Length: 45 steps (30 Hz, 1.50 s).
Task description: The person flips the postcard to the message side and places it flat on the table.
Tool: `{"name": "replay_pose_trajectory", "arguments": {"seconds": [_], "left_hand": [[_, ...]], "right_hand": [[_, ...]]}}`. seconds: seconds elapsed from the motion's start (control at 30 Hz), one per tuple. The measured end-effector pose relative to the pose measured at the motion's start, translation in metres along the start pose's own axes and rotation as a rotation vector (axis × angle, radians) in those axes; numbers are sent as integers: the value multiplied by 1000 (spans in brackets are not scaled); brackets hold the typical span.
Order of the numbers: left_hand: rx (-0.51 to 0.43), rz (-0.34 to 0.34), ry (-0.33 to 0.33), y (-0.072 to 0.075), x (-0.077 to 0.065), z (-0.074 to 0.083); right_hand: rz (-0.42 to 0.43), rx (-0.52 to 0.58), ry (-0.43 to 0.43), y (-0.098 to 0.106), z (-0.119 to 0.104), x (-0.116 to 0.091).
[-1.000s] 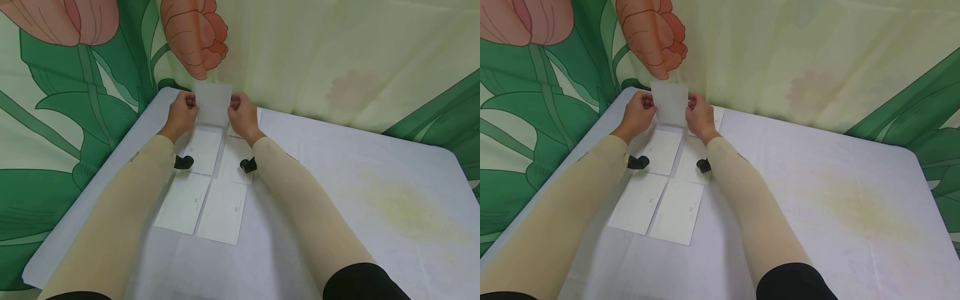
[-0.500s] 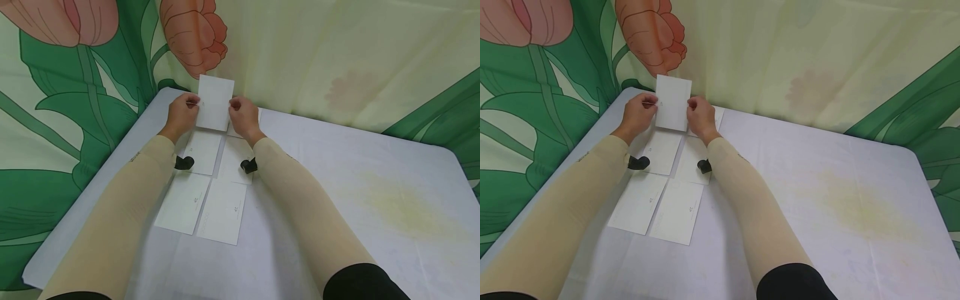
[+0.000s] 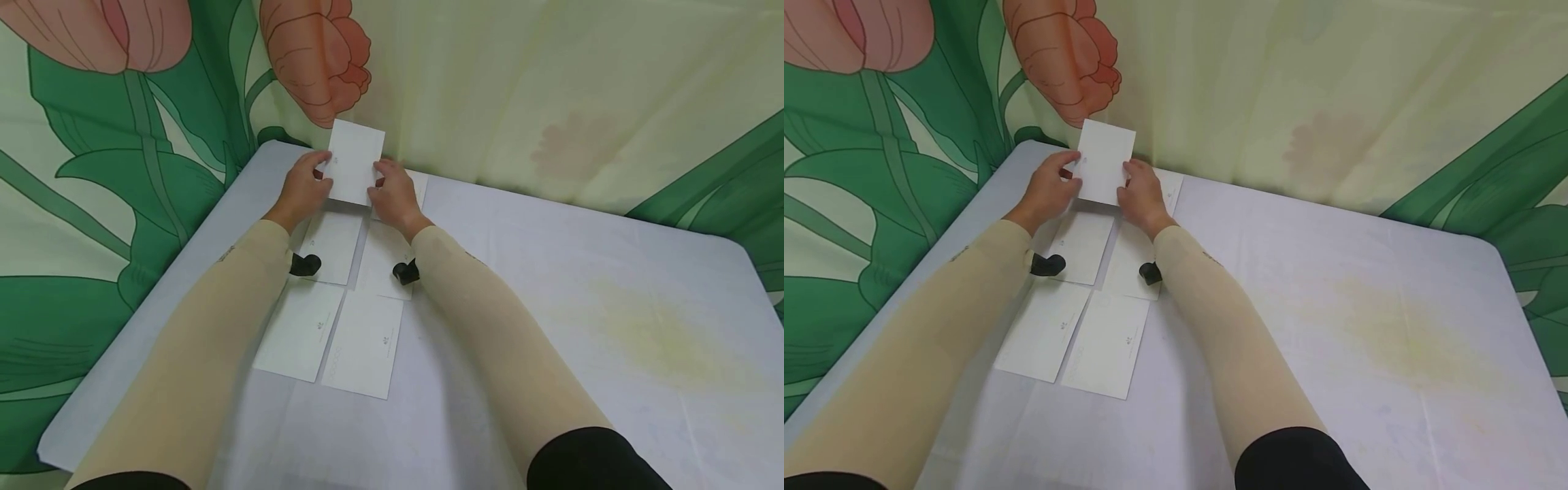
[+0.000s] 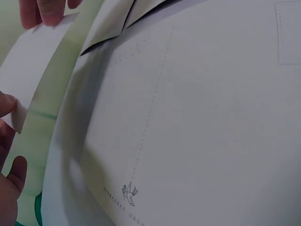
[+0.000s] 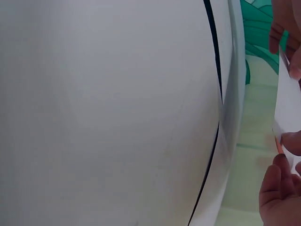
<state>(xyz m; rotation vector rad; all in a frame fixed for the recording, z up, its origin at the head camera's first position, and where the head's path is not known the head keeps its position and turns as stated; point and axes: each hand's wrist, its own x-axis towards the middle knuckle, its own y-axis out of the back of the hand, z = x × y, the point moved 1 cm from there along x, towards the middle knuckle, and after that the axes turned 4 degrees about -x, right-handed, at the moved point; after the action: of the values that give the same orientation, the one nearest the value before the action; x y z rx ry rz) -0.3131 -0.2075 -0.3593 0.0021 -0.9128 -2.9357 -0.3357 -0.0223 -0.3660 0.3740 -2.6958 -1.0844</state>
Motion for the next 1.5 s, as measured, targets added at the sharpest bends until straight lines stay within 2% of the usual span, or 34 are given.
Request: {"name": "replay_pose_trajectory", "arguments": {"seconds": [0.17, 0.3, 0.57, 0.7, 1.0, 1.27, 1.5], "left_hand": [[42, -57, 16, -2, 2, -5], [58, -99, 29, -4, 2, -8], [76, -168, 87, -9, 5, -17], [81, -203, 142, -10, 4, -19], [107, -251, 175, -12, 5, -22], [137, -251, 170, -13, 6, -22], [150, -254, 206, -15, 8, -23]], "right_hand": [[-75, -95, 5, -3, 2, 1], [-141, -115, -5, -6, 4, 2], [-239, -152, -51, -13, 9, 4], [-281, -190, -55, -16, 8, 4], [-310, -241, -48, -16, 6, 3], [-306, -243, -51, -17, 7, 1], [-338, -242, -76, -16, 7, 1]]}}
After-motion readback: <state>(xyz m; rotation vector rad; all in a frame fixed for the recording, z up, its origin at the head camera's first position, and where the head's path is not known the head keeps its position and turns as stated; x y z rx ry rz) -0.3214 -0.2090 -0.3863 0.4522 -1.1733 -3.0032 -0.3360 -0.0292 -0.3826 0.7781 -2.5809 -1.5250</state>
